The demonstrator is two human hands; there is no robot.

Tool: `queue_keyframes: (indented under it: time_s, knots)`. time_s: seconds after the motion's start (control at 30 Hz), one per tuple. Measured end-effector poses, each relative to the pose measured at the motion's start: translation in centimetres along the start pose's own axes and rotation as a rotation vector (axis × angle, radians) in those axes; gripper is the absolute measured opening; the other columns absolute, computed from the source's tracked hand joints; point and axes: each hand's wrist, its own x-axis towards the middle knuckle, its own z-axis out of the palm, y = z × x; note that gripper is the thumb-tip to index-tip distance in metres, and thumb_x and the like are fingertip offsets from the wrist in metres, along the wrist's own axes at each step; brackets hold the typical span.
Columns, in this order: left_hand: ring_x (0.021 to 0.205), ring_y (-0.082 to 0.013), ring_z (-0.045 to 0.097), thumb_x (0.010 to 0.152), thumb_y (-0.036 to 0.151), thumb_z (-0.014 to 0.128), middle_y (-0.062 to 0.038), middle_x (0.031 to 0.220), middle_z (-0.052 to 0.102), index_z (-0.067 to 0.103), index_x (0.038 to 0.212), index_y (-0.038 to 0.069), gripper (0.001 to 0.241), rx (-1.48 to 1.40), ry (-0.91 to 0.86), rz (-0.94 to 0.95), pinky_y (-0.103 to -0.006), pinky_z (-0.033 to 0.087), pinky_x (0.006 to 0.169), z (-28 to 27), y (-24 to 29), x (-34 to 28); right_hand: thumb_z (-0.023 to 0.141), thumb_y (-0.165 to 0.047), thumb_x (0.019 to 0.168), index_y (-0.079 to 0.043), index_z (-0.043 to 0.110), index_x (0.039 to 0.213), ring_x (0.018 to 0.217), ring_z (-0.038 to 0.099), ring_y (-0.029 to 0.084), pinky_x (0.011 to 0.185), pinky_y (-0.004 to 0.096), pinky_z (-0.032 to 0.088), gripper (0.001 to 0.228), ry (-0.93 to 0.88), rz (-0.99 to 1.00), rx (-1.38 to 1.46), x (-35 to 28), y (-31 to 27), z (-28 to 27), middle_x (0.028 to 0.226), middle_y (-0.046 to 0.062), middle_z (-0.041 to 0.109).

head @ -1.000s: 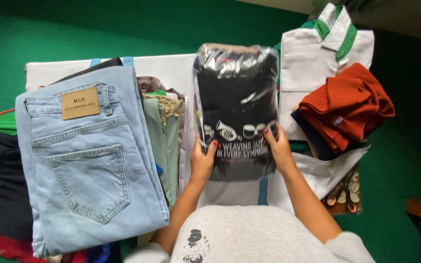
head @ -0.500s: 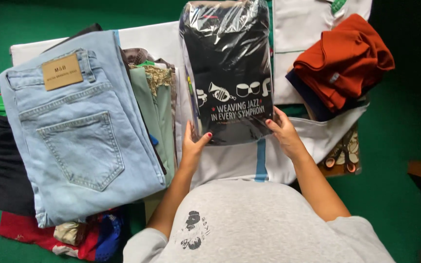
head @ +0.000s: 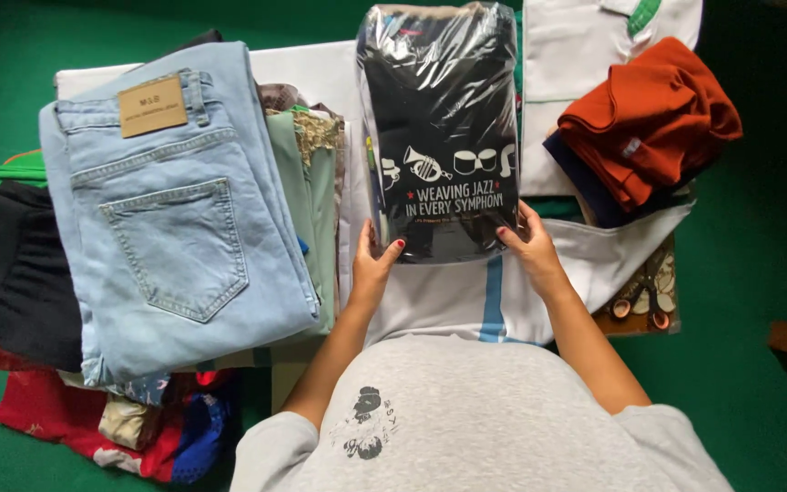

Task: The person places a folded black t-shirt into a clear plastic bag and seals it. They then use scissors to trim the excess plastic from the bag and place the packaged item onto a stack of other clothes.

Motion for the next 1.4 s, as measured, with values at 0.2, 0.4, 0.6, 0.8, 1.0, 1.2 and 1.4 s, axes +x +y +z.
queue_keyframes:
  time_s: [0.2, 0.4, 0.6, 0.8, 1.0, 1.2, 1.4]
  knots:
    - [0.143, -0.0492, 0.035, 0.09, 0.054, 0.072, -0.025, 0.16, 0.034, 0.032, 0.16, 0.008, 0.093, 0.475, 0.153, 0.517, -0.0588, 0.028, 0.116, 0.9, 1.4, -0.9, 0.079, -0.04, 0.096, -0.008, 0.063, 0.14, 0.115, 0.062, 0.033, 0.103, 0.043, 0.044, 0.057, 0.306, -0.732, -0.691, 2.9, -2.6, 0.6, 0.124, 0.014, 0.064]
    - [0.154, -0.0478, 0.01, 0.101, 0.052, 0.056, -0.021, 0.169, 0.013, 0.027, 0.162, 0.006, 0.081, 0.774, 0.104, 0.766, -0.063, 0.015, 0.119, 2.9, 0.6, -0.2, 0.071, -0.058, 0.096, -0.028, 0.048, 0.158, 0.156, 0.011, 0.035, 0.121, 0.058, 0.013, 0.072, 0.199, -0.954, -1.004, 6.5, -8.2, 9.6, 0.169, 0.01, 0.027]
    - [0.153, -0.0477, 0.013, 0.102, 0.051, 0.052, -0.021, 0.169, 0.015, 0.026, 0.162, 0.007, 0.079, 0.876, 0.092, 0.786, -0.0642, 0.019, 0.116, 2.6, -0.7, 0.3, 0.061, -0.068, 0.093, -0.03, 0.051, 0.154, 0.155, 0.022, 0.039, 0.115, 0.068, 0.022, 0.072, 0.284, -1.084, -1.233, 8.5, -6.9, 12.9, 0.167, 0.01, 0.033]
    - [0.153, -0.0485, 0.012, 0.101, 0.05, 0.054, -0.021, 0.169, 0.016, 0.027, 0.162, 0.01, 0.078, 0.668, 0.084, 0.785, -0.0598, 0.017, 0.119, 2.6, 0.9, 0.1, 0.053, -0.071, 0.095, -0.031, 0.05, 0.153, 0.153, 0.025, 0.04, 0.112, 0.074, 0.023, 0.071, 0.205, -0.97, -1.196, 9.4, -10.3, 13.6, 0.162, 0.01, 0.042]
    - [0.151, -0.0518, 0.012, 0.099, 0.044, 0.059, -0.028, 0.167, 0.013, 0.027, 0.162, 0.009, 0.079, 0.653, 0.07, 0.72, -0.0592, 0.015, 0.12, 2.1, 0.2, -0.6, 0.057, -0.068, 0.095, -0.027, 0.049, 0.155, 0.152, 0.023, 0.043, 0.112, 0.076, 0.022, 0.073, 0.193, -0.925, -1.273, 13.8, -10.3, 15.2, 0.165, 0.012, 0.035]
    - [0.151, -0.0491, 0.013, 0.099, 0.046, 0.059, -0.026, 0.167, 0.011, 0.026, 0.162, 0.012, 0.079, 0.604, 0.021, 0.681, -0.0571, 0.016, 0.121, 2.1, 0.5, -0.1, 0.057, -0.069, 0.094, -0.028, 0.053, 0.151, 0.152, 0.026, 0.043, 0.111, 0.078, 0.022, 0.07, 0.163, -0.85, -1.288, 15.1, -12.5, 15.3, 0.162, 0.011, 0.04]
    - [0.15, -0.0494, 0.018, 0.099, 0.042, 0.061, -0.026, 0.166, 0.015, 0.026, 0.162, 0.013, 0.078, 0.593, 0.02, 0.67, -0.0561, 0.02, 0.12, 2.1, 0.9, -0.7, 0.05, -0.067, 0.1, -0.024, 0.049, 0.152, 0.152, 0.021, 0.045, 0.111, 0.079, 0.021, 0.068, 0.169, -0.8, -1.309, 18.9, -13.9, 15.4, 0.165, 0.016, 0.032]
